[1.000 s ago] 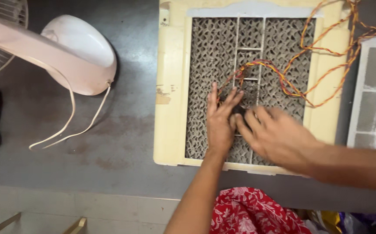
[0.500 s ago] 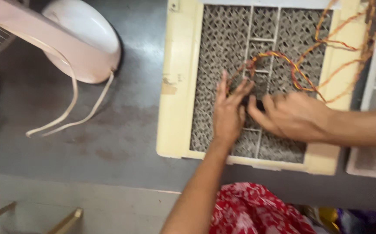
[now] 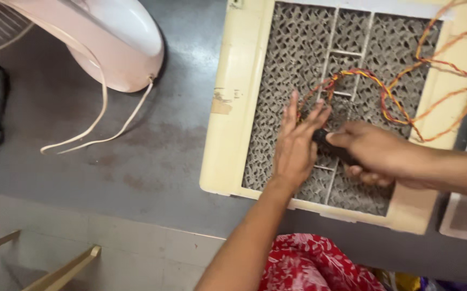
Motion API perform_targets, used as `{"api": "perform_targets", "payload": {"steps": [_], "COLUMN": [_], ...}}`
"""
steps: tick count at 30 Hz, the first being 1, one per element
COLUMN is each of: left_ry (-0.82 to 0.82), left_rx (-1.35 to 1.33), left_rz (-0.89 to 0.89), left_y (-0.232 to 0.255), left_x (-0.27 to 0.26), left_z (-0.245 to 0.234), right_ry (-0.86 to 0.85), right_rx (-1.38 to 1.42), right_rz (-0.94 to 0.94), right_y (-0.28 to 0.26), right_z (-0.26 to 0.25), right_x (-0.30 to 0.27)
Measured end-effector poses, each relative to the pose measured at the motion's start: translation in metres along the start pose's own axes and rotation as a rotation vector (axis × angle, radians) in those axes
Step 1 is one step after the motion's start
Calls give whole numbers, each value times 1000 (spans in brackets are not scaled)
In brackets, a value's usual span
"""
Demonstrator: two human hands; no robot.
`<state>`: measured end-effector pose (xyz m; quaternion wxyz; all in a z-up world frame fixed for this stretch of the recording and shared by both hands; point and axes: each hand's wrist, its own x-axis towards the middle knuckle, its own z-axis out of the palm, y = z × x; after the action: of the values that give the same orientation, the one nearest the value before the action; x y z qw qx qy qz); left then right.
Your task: The person uses a screwdriver to pry and adjust the metal frame of an air cooler filter. They then pick up a tangled orange wire, untangle it, and use the screwdriver to cut and strip the wire ends.
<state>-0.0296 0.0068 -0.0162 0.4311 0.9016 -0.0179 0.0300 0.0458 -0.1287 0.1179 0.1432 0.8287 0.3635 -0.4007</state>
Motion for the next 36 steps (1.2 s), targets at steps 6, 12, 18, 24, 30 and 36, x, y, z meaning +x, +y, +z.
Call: {"api": "perform_targets", "payload": {"steps": [6, 12, 18, 24, 30, 36], "left_ry": [-44, -73, -106, -132, -139, -184], "left_rx": [65, 35, 163, 233, 193, 158], "left_rz": [11, 37, 37, 51, 42, 46], "left_y": [0, -2, -2, 0, 0, 4], "left_x": [3, -3, -3, -1, 3, 2], "left_z": [2, -5, 4, 4, -1, -10], "right_ry": [374, -52, -72, 208, 648, 89], "right_rx": [-331, 80, 274, 321, 10, 422], "right_rz": [-169, 79, 125, 60, -152, 245], "right_y": [4, 3, 17, 17, -1, 1], "right_z": [23, 10, 22, 54, 61, 60], "right_x": [-10, -9, -6, 2, -17, 2]}}
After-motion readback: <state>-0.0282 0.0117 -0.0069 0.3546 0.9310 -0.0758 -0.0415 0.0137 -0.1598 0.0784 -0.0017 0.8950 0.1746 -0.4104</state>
